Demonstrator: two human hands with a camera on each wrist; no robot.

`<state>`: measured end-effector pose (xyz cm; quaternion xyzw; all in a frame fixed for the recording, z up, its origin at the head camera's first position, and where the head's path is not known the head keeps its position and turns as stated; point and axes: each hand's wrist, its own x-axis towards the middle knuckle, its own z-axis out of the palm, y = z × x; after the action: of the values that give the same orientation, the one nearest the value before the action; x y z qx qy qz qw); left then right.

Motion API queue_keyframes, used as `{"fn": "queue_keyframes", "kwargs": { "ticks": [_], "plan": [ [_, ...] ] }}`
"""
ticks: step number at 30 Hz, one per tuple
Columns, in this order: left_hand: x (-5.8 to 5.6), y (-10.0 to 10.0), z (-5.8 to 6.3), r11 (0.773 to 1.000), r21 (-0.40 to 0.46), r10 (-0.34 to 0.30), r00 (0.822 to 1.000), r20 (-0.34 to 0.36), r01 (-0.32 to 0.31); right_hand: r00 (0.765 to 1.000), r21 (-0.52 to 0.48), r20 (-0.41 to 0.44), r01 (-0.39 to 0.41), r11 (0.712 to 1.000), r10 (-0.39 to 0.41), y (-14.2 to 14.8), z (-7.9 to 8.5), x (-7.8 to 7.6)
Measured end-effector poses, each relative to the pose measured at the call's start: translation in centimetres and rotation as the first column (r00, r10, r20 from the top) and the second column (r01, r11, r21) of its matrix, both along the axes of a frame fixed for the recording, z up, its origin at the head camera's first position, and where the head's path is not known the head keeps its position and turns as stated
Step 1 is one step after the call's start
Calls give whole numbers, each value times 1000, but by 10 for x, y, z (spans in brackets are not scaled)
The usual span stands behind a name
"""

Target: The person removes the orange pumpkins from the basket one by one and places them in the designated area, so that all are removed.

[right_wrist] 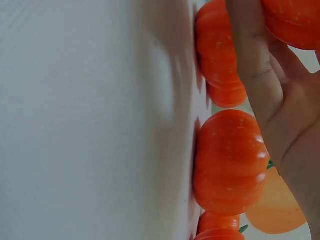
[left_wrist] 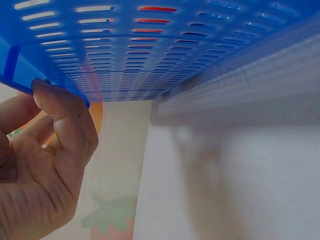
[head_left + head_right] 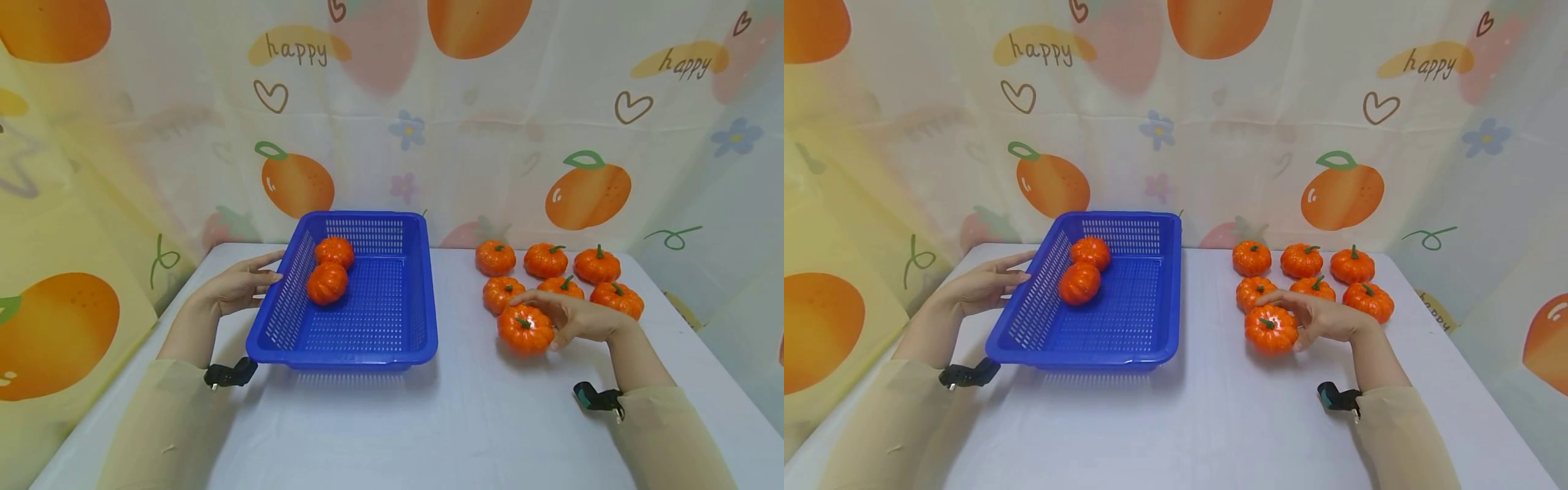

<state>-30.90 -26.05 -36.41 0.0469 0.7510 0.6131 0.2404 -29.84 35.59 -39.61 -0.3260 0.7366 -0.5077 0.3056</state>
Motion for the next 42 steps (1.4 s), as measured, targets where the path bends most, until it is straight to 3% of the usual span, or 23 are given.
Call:
{"fn": "queue_keyframes", "kwargs": {
  "ticks": [8,13,29,42],
  "plan": [
    [-1,1,0,1000,-9,7,1000,4,-7,997,92,-2,-76,993,77,-1,-6,0],
    [-1,1,-1,1000,-11,10,1000,3,-10,996,109,45,-88,990,83,-2,-8,0],
    [0,1,0,1000,-2,-1,1000,6,1,999,255,53,-22,967,9,-4,-6,3],
    [-1,1,-1,1000,-13,3,1000,4,-3,999,247,35,-23,969,14,0,-7,2]
  ]
}}
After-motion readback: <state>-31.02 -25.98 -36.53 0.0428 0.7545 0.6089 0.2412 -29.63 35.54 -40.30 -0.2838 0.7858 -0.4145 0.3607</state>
